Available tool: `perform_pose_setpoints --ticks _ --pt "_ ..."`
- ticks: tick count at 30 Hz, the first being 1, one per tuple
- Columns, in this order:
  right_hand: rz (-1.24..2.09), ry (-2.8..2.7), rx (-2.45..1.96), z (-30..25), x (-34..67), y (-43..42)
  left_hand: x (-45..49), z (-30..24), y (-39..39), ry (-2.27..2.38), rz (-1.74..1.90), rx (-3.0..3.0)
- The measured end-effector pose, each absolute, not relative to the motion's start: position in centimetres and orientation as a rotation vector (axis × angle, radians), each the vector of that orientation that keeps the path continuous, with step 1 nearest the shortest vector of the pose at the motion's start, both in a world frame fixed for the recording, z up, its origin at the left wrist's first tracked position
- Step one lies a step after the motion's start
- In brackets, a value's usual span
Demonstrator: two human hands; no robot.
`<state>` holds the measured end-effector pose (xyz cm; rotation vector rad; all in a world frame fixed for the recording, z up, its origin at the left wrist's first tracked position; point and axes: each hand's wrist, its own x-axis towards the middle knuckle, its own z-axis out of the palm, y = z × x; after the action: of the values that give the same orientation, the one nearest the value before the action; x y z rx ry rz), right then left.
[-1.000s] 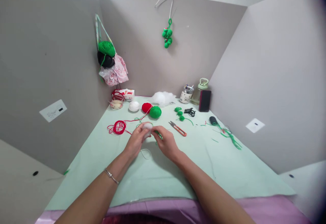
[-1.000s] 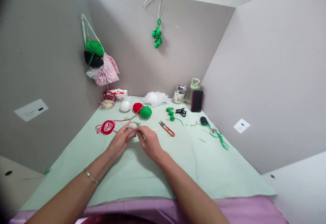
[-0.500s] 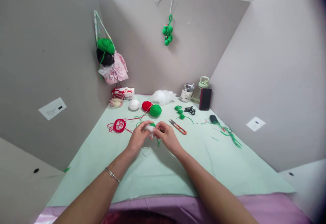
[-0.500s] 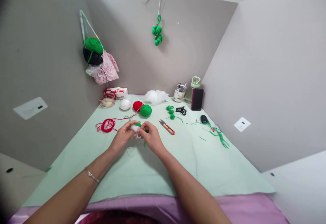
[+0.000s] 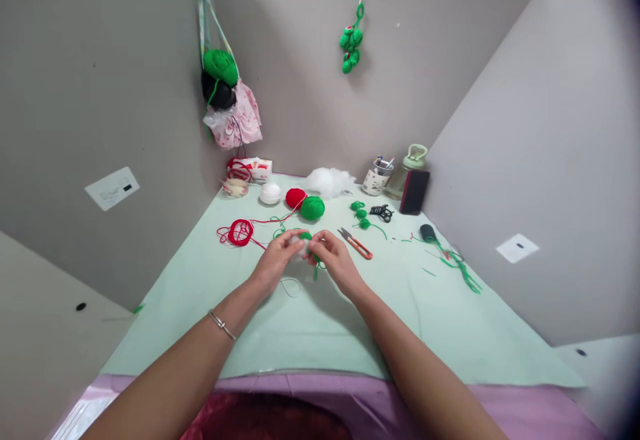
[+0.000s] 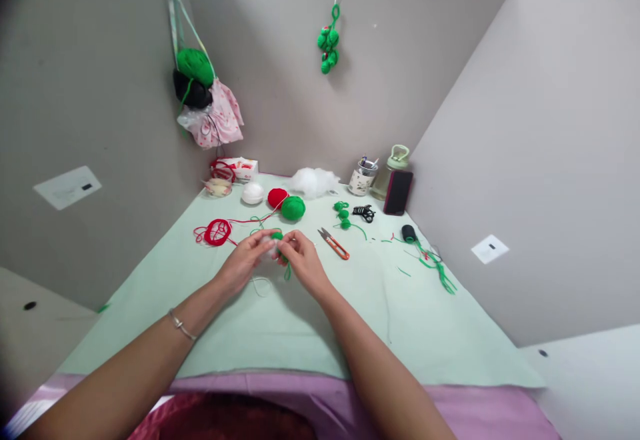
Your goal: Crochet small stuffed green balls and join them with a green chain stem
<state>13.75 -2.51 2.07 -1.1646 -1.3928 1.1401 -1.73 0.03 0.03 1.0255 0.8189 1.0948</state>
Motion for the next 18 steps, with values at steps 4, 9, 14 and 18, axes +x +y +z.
perform_pose_setpoints --ticks 4,9,14,18 --pt "1.239 -1.334 -1.121 2.2 13.9 -2.5 -1.6 0.3 -0.3 0.776 1.103 1.022" --pt "1.26 -1.293 -1.121 1.8 13.9 -2.0 -1.5 -0.5 0.3 0.853 1.255 0.953" --pt "1.289 -1.23 -1.12 1.4 14.1 -1.6 -1.7 0.3 0.4 0.818 1.383 0.896" --pt "1.293 -1.231 -1.105 1.2 13.5 -1.7 -0.9 0.7 -0.4 0.796 1.281 0.962"
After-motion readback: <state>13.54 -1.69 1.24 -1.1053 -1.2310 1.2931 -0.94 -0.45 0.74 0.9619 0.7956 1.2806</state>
